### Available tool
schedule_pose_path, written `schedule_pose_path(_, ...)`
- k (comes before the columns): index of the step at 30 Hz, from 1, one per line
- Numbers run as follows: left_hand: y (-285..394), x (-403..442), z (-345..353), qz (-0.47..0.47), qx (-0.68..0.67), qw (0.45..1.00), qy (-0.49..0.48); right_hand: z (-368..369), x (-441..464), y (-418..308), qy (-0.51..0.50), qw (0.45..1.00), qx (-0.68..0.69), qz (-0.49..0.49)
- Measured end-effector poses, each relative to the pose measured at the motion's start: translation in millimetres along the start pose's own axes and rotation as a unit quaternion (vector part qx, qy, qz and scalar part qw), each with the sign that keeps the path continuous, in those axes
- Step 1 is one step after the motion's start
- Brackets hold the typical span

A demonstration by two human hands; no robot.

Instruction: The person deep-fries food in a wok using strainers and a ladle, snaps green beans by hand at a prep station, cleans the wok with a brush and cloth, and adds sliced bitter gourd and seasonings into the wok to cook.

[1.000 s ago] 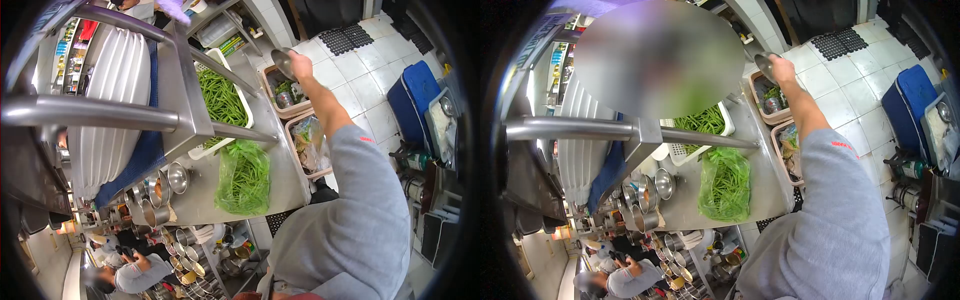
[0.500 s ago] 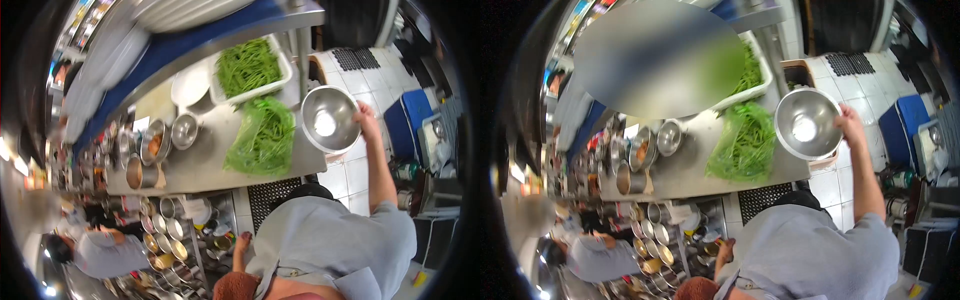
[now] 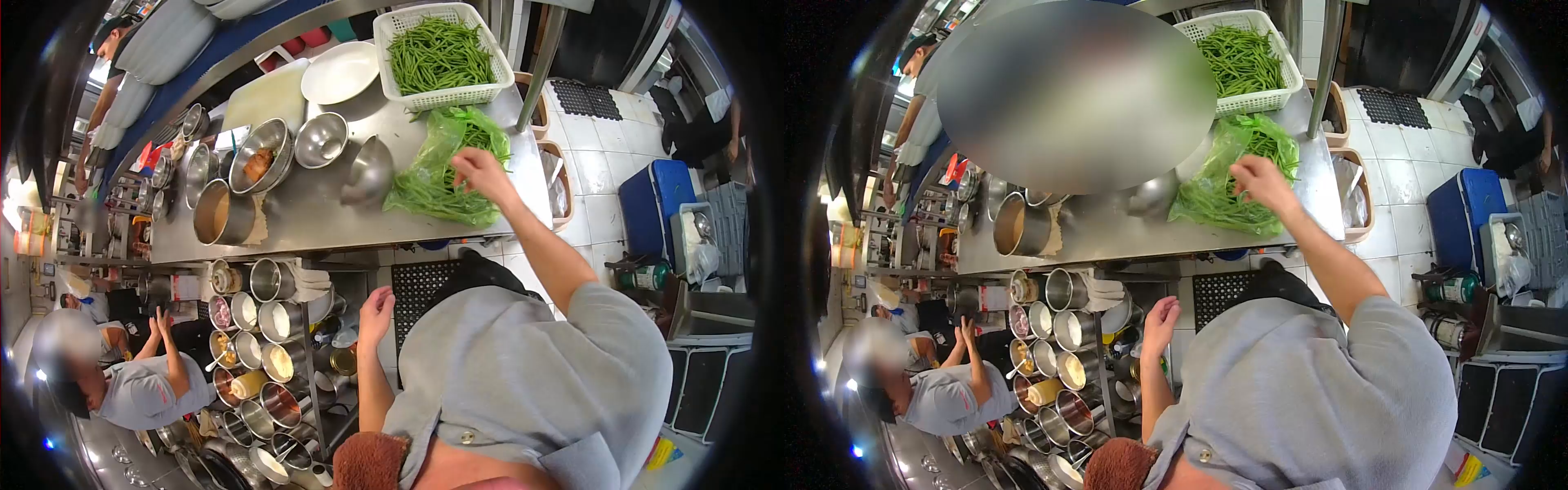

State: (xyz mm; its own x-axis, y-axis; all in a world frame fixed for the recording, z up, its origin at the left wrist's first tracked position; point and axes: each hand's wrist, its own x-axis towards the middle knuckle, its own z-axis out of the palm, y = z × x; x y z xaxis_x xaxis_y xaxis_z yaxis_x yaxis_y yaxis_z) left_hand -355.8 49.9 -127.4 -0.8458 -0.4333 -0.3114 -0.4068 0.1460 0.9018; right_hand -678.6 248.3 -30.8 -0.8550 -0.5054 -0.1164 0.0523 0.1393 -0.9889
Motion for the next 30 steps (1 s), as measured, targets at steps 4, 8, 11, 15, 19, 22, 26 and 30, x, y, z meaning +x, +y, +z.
schedule_pose_path(4, 52, 5, 28, 0.059, -0.072, 0.996, 0.017, -45, 28, 40, 0.108, 0.946, -0.258, -0.164)
schedule_pose_path(8, 126, 64, 48, 0.217, 0.140, 0.948, 0.187, -34, 44, 35, -0.047, 0.874, -0.422, -0.238)
schedule_pose_path(11, 186, 104, 42, 0.178, 0.003, 0.932, 0.315, -14, 44, 17, -0.098, 0.850, -0.448, -0.261)
schedule_pose_path(15, 128, 153, 12, 0.146, 0.368, 0.849, 0.349, 4, 47, 12, -0.159, 0.802, -0.508, -0.272)
schedule_pose_path(19, 118, 149, 18, 0.167, 0.417, 0.846, 0.287, 14, 53, 5, -0.217, 0.781, -0.553, -0.193)
schedule_pose_path(22, 137, 150, 27, 0.197, 0.398, 0.836, 0.323, 9, 69, 12, -0.247, 0.777, -0.534, -0.223)
schedule_pose_path(26, 133, 164, 11, 0.191, 0.410, 0.830, 0.326, 15, 55, 10, -0.234, 0.745, -0.574, -0.248)
schedule_pose_path(30, 147, 150, 5, 0.214, 0.375, 0.844, 0.319, 19, 70, 7, -0.302, 0.781, -0.519, -0.171)
